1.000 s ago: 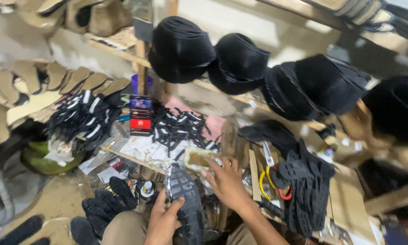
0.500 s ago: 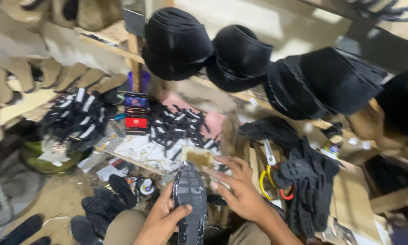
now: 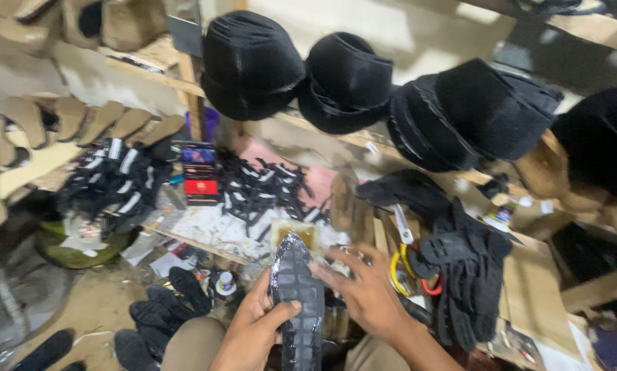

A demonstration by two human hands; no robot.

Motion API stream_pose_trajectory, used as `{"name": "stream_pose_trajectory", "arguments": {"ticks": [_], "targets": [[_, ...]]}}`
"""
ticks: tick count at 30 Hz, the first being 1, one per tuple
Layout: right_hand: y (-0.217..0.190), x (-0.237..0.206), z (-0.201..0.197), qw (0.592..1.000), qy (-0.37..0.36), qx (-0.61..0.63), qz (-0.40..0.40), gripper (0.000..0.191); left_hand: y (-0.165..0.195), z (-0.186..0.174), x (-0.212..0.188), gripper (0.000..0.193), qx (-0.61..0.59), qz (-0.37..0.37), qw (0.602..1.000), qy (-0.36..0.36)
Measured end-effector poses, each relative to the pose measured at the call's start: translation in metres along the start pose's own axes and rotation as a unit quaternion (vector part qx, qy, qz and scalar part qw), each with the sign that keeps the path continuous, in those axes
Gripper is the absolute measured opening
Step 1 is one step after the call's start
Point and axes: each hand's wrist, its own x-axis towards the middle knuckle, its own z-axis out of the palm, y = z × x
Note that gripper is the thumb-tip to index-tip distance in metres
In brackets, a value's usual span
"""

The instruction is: The person holds a black rubber shoe sole in one hand and repeatedly dips their fingers into a glue pot on the workbench, spreading glue by hand over the sole's surface. They turn the sole over to coat different sides, set it down with other finished soles, and pick up the next sole to repeat the gluing process.

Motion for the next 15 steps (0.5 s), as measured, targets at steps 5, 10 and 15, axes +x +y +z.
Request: {"name": "stream_pose_trajectory", "arguments": {"ticks": [5, 10, 15], "targets": [[-0.004, -0.013, -0.001, 0.990, 0.029, -0.065, -0.119, 0.053, 0.005, -0.013, 0.005, 0.068, 0.058, 0.083, 0.994, 0.036], [0.004, -0.010, 0.005, 0.980, -0.012, -0.090, -0.176, 0.049, -0.011, -0.031, 0.016, 0.063, -0.036, 0.087, 0.994, 0.055], [0.013, 0.027, 0.039, 0.995, -0.041, -0.056, 0.065, 0.041, -0.039, -0.058, 0.034, 0.062, -0.092, 0.047, 0.986, 0.132]]}}
